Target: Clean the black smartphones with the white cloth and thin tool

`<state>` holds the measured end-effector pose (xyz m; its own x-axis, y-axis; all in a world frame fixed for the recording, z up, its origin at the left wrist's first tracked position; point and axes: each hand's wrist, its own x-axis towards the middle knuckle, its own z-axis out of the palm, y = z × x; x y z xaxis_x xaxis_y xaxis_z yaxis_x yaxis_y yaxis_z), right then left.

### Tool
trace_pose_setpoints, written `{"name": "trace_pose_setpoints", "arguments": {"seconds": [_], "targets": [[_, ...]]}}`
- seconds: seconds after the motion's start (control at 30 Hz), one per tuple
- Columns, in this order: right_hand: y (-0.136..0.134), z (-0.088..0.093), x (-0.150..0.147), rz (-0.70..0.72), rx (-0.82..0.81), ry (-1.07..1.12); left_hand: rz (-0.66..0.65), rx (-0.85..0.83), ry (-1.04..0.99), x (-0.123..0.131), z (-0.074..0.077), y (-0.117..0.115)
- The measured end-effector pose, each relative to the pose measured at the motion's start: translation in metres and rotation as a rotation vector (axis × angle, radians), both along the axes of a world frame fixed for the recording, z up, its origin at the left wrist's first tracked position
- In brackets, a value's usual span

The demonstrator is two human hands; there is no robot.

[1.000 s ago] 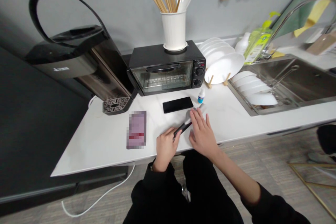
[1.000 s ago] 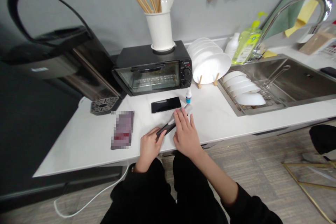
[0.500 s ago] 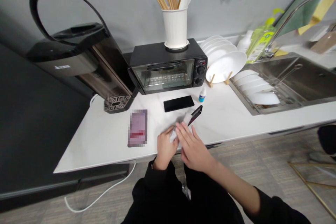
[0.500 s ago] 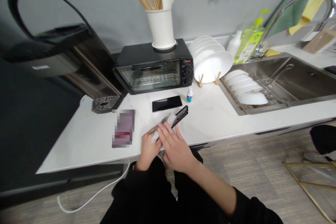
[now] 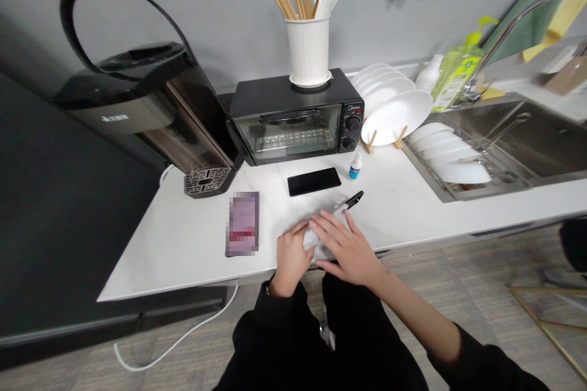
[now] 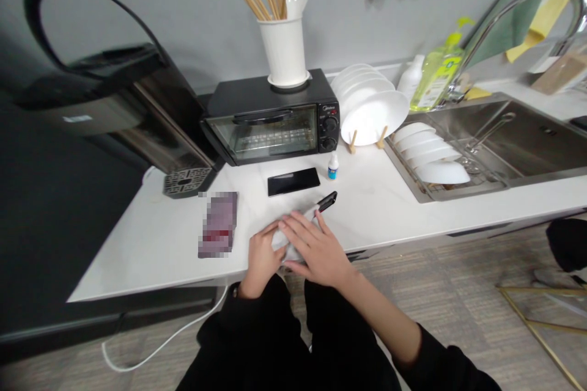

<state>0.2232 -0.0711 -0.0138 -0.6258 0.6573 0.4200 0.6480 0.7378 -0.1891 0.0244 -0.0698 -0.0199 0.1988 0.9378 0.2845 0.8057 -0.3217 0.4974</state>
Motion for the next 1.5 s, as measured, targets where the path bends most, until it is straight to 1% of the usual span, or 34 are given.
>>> {"name": "trace_pose_setpoints", "arguments": {"seconds": [0.1, 0.13, 0.17, 0.2, 0.23, 0.3, 0.37, 0.4, 0.43, 0.53, 0.57, 0.6, 0.63, 0.73, 0.77, 0.8, 0.83, 0.97, 1.0, 1.03, 1.07, 1.17, 1.2, 1.23, 1.27, 1.33, 1.4, 1.43, 1.47, 1.5], "targets": [[0.022, 0.0, 0.012, -0.247, 0.001, 0.061, 0.03, 0.017, -0.014, 0.003, 0.003, 0.0], [0.025, 0.0, 0.012, -0.31, -0.002, 0.091, 0.031, 0.022, -0.02, 0.004, 0.004, 0.0], [0.024, 0.001, 0.01, -0.332, -0.007, 0.106, 0.029, 0.024, -0.024, 0.004, 0.004, 0.001], [0.019, 0.0, 0.004, -0.312, -0.011, 0.107, 0.025, 0.026, -0.022, 0.004, 0.002, 0.001], [0.012, 0.0, -0.003, -0.261, -0.015, 0.093, 0.02, 0.03, -0.016, 0.003, 0.001, 0.001], [-0.005, -0.003, -0.017, -0.117, -0.022, 0.039, 0.005, 0.042, -0.003, 0.001, -0.004, 0.001], [-0.013, -0.005, -0.021, -0.008, -0.023, -0.014, -0.009, 0.061, 0.0, -0.001, -0.006, 0.002], [-0.012, -0.006, -0.018, -0.006, -0.021, -0.023, -0.009, 0.065, -0.005, -0.001, -0.006, 0.002], [-0.008, -0.006, -0.013, -0.04, -0.015, -0.02, -0.003, 0.063, -0.012, 0.0, -0.005, 0.002], [0.009, -0.003, 0.004, -0.254, -0.012, 0.037, 0.025, 0.042, -0.034, 0.003, 0.001, 0.001], [0.011, -0.001, 0.005, -0.297, -0.018, 0.059, 0.03, 0.035, -0.038, 0.004, 0.001, 0.001], [0.009, 0.0, 0.003, -0.295, -0.025, 0.07, 0.031, 0.032, -0.038, 0.004, 0.001, 0.0], [0.004, 0.001, -0.002, -0.248, -0.031, 0.068, 0.03, 0.03, -0.038, 0.004, 0.0, 0.0], [-0.016, 0.0, -0.019, 0.015, -0.024, 0.007, 0.04, 0.008, -0.056, 0.0, -0.007, 0.0], [-0.019, -0.001, -0.021, 0.079, -0.015, -0.015, 0.044, 0.003, -0.065, -0.001, -0.008, 0.0], [-0.018, -0.003, -0.02, 0.099, -0.005, -0.025, 0.041, 0.003, -0.068, -0.001, -0.009, 0.001], [-0.014, -0.003, -0.015, 0.075, 0.003, -0.022, 0.036, 0.007, -0.065, -0.001, -0.008, 0.001], [0.012, 0.0, 0.007, -0.198, 0.017, 0.062, 0.024, 0.035, -0.034, 0.002, 0.0, 0.001], [0.014, 0.002, 0.008, -0.229, 0.012, 0.078, 0.03, 0.036, -0.032, 0.003, 0.0, 0.001], [0.013, 0.004, 0.006, -0.223, 0.006, 0.086, 0.03, 0.036, -0.029, 0.003, 0.0, 0.001], [0.009, 0.005, 0.001, -0.184, -0.001, 0.082, 0.023, 0.04, -0.024, 0.003, -0.001, 0.001], [-0.005, 0.004, -0.013, 0.003, -0.004, 0.027, 0.009, 0.046, -0.005, 0.0, -0.006, 0.001], [-0.006, 0.003, -0.014, 0.034, 0.003, 0.007, 0.008, 0.047, -0.002, 0.0, -0.007, 0.001], [-0.005, 0.001, -0.013, 0.031, 0.011, -0.006, 0.009, 0.045, -0.003, 0.0, -0.007, 0.001], [-0.001, -0.001, -0.009, -0.006, 0.021, -0.011, 0.012, 0.042, -0.007, 0.0, -0.006, 0.001], [0.009, -0.005, -0.001, -0.135, 0.04, -0.004, 0.02, 0.037, -0.022, 0.002, -0.002, 0.0], [0.012, -0.008, 0.003, -0.256, 0.055, 0.018, 0.03, 0.027, -0.032, 0.004, 0.002, 0.0], [0.01, -0.008, 0.002, -0.281, 0.06, 0.024, 0.036, 0.022, -0.032, 0.005, 0.003, 0.001], [0.004, -0.008, -0.001, -0.269, 0.064, 0.022, 0.044, 0.021, -0.032, 0.005, 0.004, 0.001], [-0.003, -0.007, -0.006, -0.227, 0.065, 0.012, 0.054, 0.02, -0.032, 0.005, 0.003, 0.001]]}}
